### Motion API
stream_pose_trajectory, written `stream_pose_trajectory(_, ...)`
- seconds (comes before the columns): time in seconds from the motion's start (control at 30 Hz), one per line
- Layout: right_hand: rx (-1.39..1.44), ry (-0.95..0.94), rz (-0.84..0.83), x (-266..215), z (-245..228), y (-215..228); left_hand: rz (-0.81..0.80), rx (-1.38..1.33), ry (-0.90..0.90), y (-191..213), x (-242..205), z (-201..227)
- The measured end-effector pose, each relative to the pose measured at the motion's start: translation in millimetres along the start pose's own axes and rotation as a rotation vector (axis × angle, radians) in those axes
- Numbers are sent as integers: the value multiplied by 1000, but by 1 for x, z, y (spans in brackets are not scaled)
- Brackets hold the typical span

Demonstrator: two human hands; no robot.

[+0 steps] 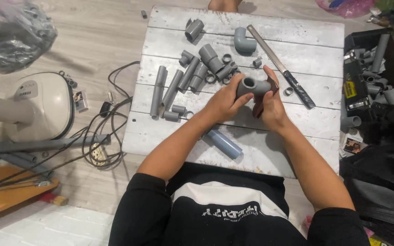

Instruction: Sanding the connection points of various PVC pipe fittings using sandpaper to prepare them for assembly.

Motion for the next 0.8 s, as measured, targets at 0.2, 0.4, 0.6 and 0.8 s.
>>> stream_pose_trajectory(0.2, 209, -86, -90, 3, 2, -2, -24, 171, 24, -4, 1, -10)
stream_pose_trajectory(0.4, 437, -248, -108, 4, 0, -3, -74, 184, -41, -2, -1, -21)
stream_pose_trajectory(0.6, 677, -393, -165, 5, 37, -9, 41, 334, -47, 1, 1, -24)
stream_pose_trajectory(0.8, 784, -425, -111, 4, -3, -1, -30, 242, -148, 0, -1, -13)
Point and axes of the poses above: each hand's wrist, its own x-axis towards the middle knuckle, its own y-axis out of the back of the hand, z = x × y, the point moved 1 cm from there along x, towards the middle knuckle, and after that the axes turned 7 degrees about -y, right-handed, at the moved point
